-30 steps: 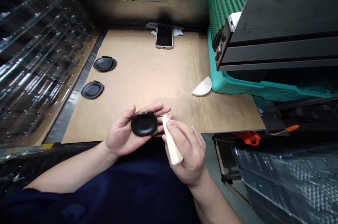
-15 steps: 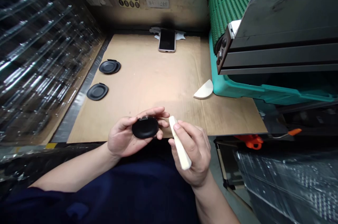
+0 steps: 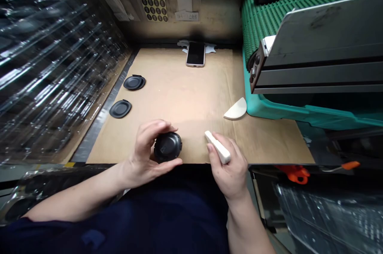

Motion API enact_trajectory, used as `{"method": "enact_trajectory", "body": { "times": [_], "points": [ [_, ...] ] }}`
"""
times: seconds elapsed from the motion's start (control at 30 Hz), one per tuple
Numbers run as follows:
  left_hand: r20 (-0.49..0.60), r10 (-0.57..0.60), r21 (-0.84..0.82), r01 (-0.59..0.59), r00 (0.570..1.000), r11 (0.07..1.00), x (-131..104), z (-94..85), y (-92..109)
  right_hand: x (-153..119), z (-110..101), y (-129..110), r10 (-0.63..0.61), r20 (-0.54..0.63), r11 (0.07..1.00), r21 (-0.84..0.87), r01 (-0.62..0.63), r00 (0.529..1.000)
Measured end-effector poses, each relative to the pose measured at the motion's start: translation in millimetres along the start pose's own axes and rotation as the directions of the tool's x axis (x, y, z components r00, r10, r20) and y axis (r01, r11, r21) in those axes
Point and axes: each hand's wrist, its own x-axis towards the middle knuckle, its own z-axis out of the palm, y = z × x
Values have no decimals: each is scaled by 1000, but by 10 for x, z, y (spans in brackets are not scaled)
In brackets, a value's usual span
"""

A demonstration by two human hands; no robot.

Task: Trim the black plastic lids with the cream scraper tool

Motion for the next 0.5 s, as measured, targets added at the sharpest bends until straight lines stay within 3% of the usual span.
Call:
{"method": "enact_trajectory", "body": {
  "times": [0.13,0.27,0.4,0.5],
  "points": [
    [100,-209,-20,212,973,977,85,-246,-70,-12,-37,23,42,20,999,-21,-41,999],
    [9,-414,199,404,910,893,75,-485,-242,-32,-63,45,59,20,998,-15,-59,998],
    [-89,-445,356,446,891,821,-45,-602,-306,-36,-59,48,67,24,997,-26,-66,997],
    [36,-413,438,357,910,825,-162,-613,-246,-31,-54,49,55,29,998,-42,-53,998]
  ]
}}
